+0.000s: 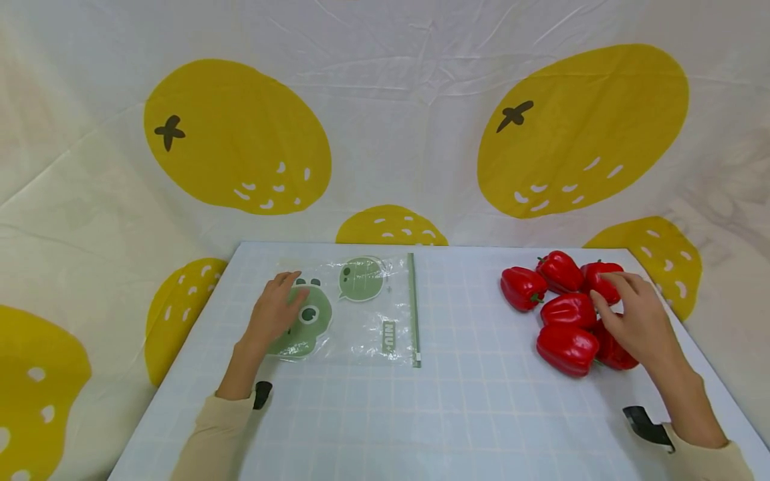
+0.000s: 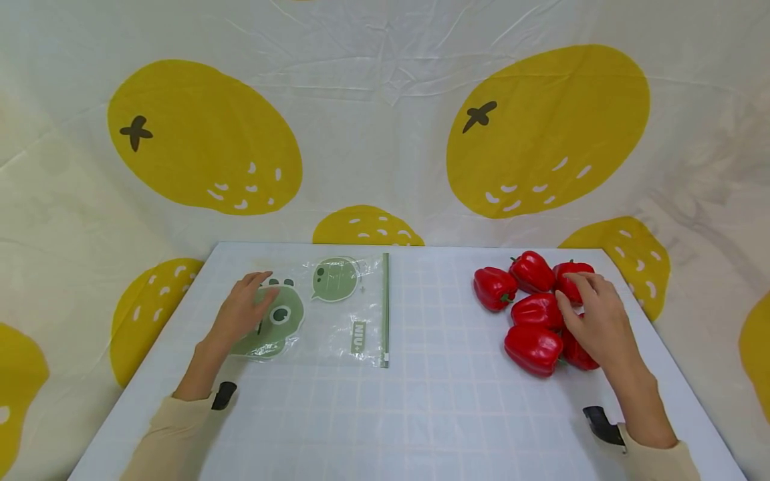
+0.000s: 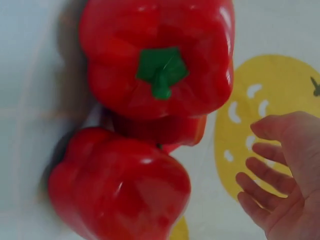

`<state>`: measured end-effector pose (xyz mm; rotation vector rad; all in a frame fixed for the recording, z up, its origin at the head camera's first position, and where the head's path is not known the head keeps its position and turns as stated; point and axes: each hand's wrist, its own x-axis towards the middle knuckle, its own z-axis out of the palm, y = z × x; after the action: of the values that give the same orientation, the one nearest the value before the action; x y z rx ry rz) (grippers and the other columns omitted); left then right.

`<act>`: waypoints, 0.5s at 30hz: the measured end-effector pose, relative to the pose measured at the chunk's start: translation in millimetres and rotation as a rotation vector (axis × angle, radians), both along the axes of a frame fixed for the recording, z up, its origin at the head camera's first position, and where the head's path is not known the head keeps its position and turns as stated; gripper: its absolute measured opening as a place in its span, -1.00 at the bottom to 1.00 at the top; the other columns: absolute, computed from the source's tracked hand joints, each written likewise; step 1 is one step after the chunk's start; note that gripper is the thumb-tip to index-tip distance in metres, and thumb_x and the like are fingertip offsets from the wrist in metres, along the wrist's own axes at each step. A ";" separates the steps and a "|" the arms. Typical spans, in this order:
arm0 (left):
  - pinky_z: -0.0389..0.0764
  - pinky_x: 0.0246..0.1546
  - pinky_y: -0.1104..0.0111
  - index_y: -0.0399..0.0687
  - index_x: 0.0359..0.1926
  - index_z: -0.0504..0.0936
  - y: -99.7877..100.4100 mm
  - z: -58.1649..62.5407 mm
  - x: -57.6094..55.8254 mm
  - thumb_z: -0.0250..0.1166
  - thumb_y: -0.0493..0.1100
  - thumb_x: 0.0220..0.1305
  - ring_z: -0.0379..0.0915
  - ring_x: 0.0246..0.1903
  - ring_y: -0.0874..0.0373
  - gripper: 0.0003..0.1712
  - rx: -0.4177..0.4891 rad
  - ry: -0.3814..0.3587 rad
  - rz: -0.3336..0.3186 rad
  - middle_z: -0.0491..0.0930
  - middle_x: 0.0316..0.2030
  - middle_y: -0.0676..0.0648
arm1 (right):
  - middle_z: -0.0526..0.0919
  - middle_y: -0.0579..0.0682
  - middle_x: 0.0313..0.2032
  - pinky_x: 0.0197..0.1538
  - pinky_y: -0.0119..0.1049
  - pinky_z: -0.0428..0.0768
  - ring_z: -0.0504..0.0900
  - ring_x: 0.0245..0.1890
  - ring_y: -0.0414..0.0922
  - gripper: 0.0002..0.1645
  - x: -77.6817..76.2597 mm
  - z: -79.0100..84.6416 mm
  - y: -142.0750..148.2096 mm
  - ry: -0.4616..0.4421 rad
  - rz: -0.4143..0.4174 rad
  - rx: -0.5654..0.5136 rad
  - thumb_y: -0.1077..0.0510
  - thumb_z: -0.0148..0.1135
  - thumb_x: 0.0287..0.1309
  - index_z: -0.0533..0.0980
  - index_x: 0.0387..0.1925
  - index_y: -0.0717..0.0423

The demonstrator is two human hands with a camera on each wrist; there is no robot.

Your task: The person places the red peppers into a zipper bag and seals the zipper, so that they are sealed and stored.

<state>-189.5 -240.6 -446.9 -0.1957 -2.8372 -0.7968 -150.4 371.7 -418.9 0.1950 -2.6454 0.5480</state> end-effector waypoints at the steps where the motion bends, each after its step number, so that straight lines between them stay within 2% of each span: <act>1: 0.34 0.30 -0.26 -0.36 0.40 0.39 2.4 -0.4 -0.2 0.14 -0.06 0.56 0.24 0.34 -0.39 -0.42 0.006 -0.004 0.001 0.36 0.33 -0.45 | 0.39 0.49 0.16 -0.14 0.51 0.50 0.36 0.11 0.44 -0.33 0.5 0.2 -2.1 -0.004 0.007 -0.007 0.34 0.44 0.10 0.41 0.24 0.41; 9: 0.37 0.31 -0.21 -0.36 0.39 0.42 23.4 -2.1 -3.5 0.19 -0.05 0.53 0.30 0.32 -0.35 -0.41 0.054 0.011 -0.027 0.40 0.31 -0.42 | 0.42 0.43 0.18 -0.11 0.48 0.52 0.36 0.16 0.40 -0.30 1.4 1.1 -19.7 -0.008 0.052 -0.049 0.36 0.46 0.09 0.42 0.27 0.35; 15: 0.42 0.28 -0.17 -0.34 0.37 0.45 40.2 -3.2 -5.6 0.22 -0.04 0.52 0.36 0.28 -0.33 -0.41 0.034 0.046 -0.051 0.46 0.27 -0.41 | 0.39 0.43 0.22 -0.14 0.49 0.52 0.35 0.18 0.42 -0.23 3.9 0.7 -33.5 -0.049 0.066 -0.078 0.34 0.50 0.05 0.41 0.31 0.31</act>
<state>-195.1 -200.4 -450.1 -0.2794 -2.7839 -0.8397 -146.5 338.2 -418.2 0.2484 -2.6674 0.6847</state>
